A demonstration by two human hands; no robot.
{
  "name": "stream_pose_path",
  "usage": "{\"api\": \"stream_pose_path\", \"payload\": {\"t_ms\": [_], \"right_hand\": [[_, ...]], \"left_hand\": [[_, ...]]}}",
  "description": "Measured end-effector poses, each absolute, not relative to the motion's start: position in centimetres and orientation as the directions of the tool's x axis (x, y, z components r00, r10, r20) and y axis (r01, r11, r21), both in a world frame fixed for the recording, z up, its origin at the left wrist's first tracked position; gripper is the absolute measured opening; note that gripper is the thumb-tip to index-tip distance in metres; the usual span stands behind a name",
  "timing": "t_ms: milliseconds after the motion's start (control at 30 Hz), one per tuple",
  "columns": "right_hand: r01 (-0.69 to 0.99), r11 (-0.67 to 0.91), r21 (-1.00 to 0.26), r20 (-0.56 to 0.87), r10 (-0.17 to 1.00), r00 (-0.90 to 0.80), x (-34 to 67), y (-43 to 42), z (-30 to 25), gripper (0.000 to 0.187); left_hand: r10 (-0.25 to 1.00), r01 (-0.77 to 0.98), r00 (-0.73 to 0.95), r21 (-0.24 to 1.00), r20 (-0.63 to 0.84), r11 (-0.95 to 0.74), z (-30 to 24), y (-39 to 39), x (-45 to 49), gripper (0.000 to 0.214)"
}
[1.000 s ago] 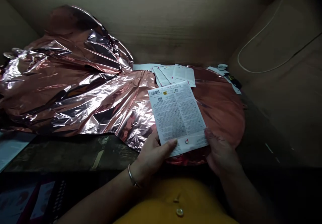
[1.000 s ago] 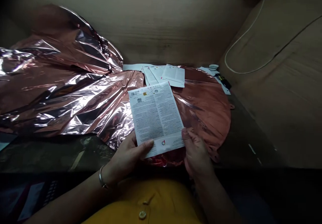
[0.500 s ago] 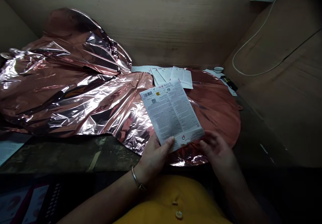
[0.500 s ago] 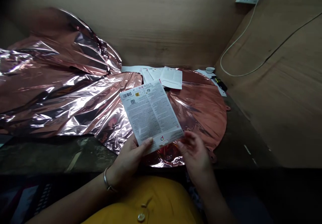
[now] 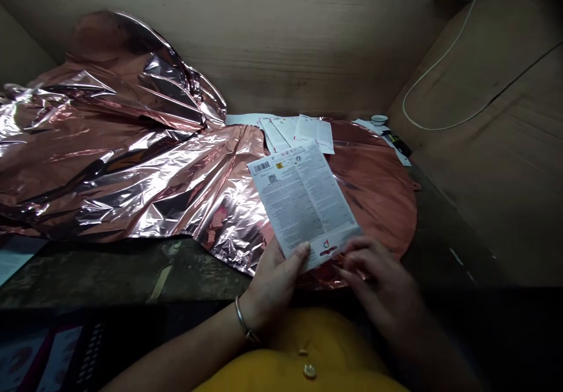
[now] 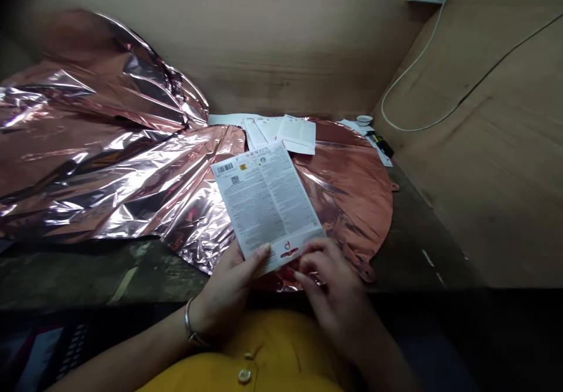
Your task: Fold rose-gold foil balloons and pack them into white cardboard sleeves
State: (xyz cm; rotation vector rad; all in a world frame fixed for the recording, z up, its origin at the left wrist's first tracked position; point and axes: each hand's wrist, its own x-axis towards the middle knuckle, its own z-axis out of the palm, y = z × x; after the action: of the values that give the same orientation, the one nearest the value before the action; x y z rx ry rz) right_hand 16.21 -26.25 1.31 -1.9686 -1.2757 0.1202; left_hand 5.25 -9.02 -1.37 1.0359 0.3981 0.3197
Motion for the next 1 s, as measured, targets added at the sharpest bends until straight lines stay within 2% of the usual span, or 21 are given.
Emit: {"api": "stream_pose_path", "payload": {"t_ms": [67,100,167,200,267,300,367,400,433,467,500,533,600,667,733,800,833,933,1000], "right_hand": [[0.641,-0.165,-0.75,0.098,0.93,0.354,18.0,-29.1,2.4,0.025],[0.677,-0.171,-0.716,0.08,0.943,0.323,18.9,-30.2,2.7,0.028],[0.811,-0.273,-0.517,0.224,0.872,0.436,20.2,-31.4,2.7,0.023],[0.86,-0.316,-0.4,0.328,0.828,0.456,20.5,-31.2,2.4,0.031],[0.94,-0.288,-0.182,0.459,0.821,0.34,20.3,-29.3,1.2,0.054],[0.97,-0.225,-0.093,0.467,0.851,0.242,20.1,-27.8,0.5,0.062],[0.993,-0.112,0.025,0.481,0.872,0.086,20.1,-24.5,-0.8,0.069],[0.995,-0.092,0.046,0.499,0.865,0.057,20.5,-22.9,-1.2,0.071],[0.994,-0.096,0.042,0.522,0.851,0.06,21.3,-21.5,-1.5,0.073],[0.993,-0.115,0.023,0.549,0.832,0.083,22.4,-20.1,-1.5,0.073],[0.991,-0.131,0.001,0.574,0.812,0.107,23.9,-18.7,-1.5,0.072],[0.988,-0.151,-0.026,0.591,0.795,0.137,25.6,-17.2,-1.3,0.069],[0.972,-0.213,-0.099,0.592,0.773,0.23,29.3,-13.6,-0.8,0.062],[0.935,-0.3,-0.189,0.486,0.799,0.355,32.9,-9.2,-0.5,0.06],[0.915,-0.334,-0.226,0.395,0.827,0.4,35.7,-4.8,-0.6,0.06],[0.906,-0.337,-0.255,0.288,0.868,0.404,37.7,-1.2,-0.9,0.059],[0.903,-0.332,-0.272,0.226,0.891,0.395,38.5,0.0,-1.0,0.057],[0.897,-0.304,-0.322,0.05,0.94,0.337,40.7,2.1,-0.8,0.061],[0.897,-0.287,-0.337,-0.018,0.954,0.299,41.9,2.8,-0.3,0.066]], "left_hand": [[0.423,-0.07,0.892,0.876,-0.159,0.477,-1.9,-8.4,5.2,0.041],[0.413,-0.065,0.896,0.874,-0.16,0.481,-2.2,-8.3,5.2,0.04],[0.404,-0.054,0.898,0.867,-0.175,0.495,-2.3,-8.5,5.3,0.039],[0.395,-0.053,0.901,0.859,-0.179,0.51,-2.2,-8.7,5.5,0.039],[0.302,-0.029,0.939,0.839,-0.163,0.543,-1.4,-9.1,6.1,0.043],[0.238,-0.009,0.961,0.848,-0.139,0.531,-0.7,-9.0,6.4,0.045],[0.14,0.029,0.987,0.936,-0.083,0.351,1.1,-7.8,6.6,0.041],[0.137,0.037,0.989,0.986,-0.06,0.159,2.0,-6.6,6.3,0.038],[0.171,0.046,0.985,0.995,-0.03,-0.093,2.7,-5.0,5.8,0.037],[0.232,0.071,0.973,0.928,0.017,-0.367,3.2,-3.2,5.1,0.036],[0.286,0.125,0.956,0.784,0.07,-0.608,3.3,-1.3,4.2,0.034],[0.349,0.206,0.927,0.589,0.139,-0.782,3.0,0.6,3.3,0.032],[0.436,0.388,0.881,0.246,0.186,-0.888,1.6,3.8,1.6,0.038],[0.5,0.492,0.862,0.1,0.084,-0.865,-0.1,5.6,0.3,0.053],[0.53,0.533,0.846,0.102,-0.053,-0.84,-1.1,6.2,-0.5,0.06],[0.522,0.534,0.845,0.172,-0.112,-0.828,-0.9,6.4,-1.2,0.06],[0.501,0.515,0.857,0.231,-0.12,-0.826,-0.5,6.7,-1.6,0.054],[0.453,0.429,0.89,0.428,-0.05,-0.796,1.6,9.8,-2.3,0.029],[0.559,0.474,0.824,0.43,0.09,-0.769,2.9,14.4,-2.6,0.026]]}}
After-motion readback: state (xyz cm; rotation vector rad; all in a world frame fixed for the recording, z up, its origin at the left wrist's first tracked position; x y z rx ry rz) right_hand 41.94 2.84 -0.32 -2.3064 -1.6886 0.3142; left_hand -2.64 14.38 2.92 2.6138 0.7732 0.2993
